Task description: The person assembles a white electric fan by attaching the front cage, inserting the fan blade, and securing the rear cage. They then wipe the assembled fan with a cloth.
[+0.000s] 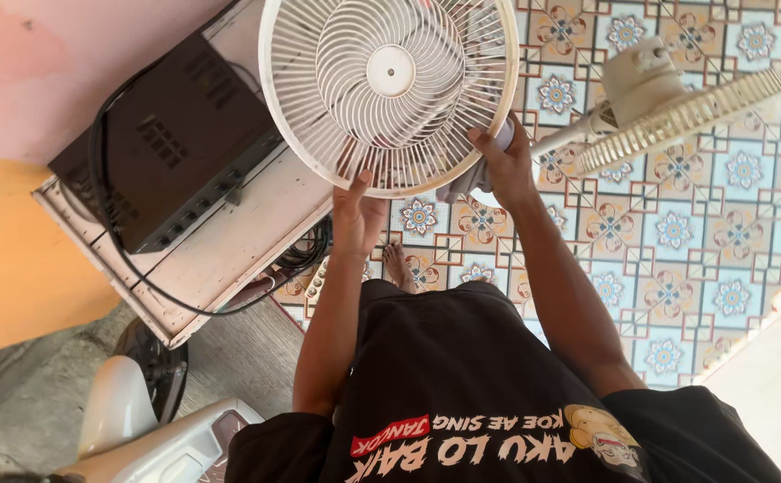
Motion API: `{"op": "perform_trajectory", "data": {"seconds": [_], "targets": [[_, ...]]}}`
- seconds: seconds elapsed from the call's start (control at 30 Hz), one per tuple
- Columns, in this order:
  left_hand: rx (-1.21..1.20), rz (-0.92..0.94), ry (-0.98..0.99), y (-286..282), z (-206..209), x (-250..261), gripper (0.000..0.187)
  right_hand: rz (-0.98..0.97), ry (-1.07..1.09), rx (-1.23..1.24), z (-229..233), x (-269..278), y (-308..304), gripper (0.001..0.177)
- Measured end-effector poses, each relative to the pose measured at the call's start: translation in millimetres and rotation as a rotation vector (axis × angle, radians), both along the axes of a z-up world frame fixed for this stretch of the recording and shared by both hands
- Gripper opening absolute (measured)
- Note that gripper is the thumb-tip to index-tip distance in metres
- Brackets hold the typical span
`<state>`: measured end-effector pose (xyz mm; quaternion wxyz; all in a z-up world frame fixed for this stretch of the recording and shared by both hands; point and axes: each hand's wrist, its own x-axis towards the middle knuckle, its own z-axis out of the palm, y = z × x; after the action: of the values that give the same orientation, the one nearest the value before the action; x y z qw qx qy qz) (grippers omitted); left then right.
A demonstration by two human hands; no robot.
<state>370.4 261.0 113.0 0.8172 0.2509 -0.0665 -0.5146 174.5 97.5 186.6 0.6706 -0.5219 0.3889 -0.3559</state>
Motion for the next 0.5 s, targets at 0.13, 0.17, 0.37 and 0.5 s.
{"op": "perform_trajectory", "data": {"seconds": [0.13,0.17,0.37,0.5], "targets": [[0.197,-0.137,0.199,-41.9,19.8,-70.3,0.027,-0.130,0.163,-0.235,-11.2,-48.7,19.3,0.042],[0.162,-0.167,0.173,-50.4,23.0,-81.0,0.032,-0.212,0.207,-0.248,-10.6,-64.9,19.3,0.039],[0.049,-0.197,-0.003,-90.8,41.0,-137.9,0.063,-0.597,0.510,-0.482,45.7,-170.5,37.5,0.044],[0.233,-0.240,-0.100,-109.5,42.7,-211.3,0.063,-0.387,0.703,-0.805,81.2,-226.9,45.0,0.040]]}}
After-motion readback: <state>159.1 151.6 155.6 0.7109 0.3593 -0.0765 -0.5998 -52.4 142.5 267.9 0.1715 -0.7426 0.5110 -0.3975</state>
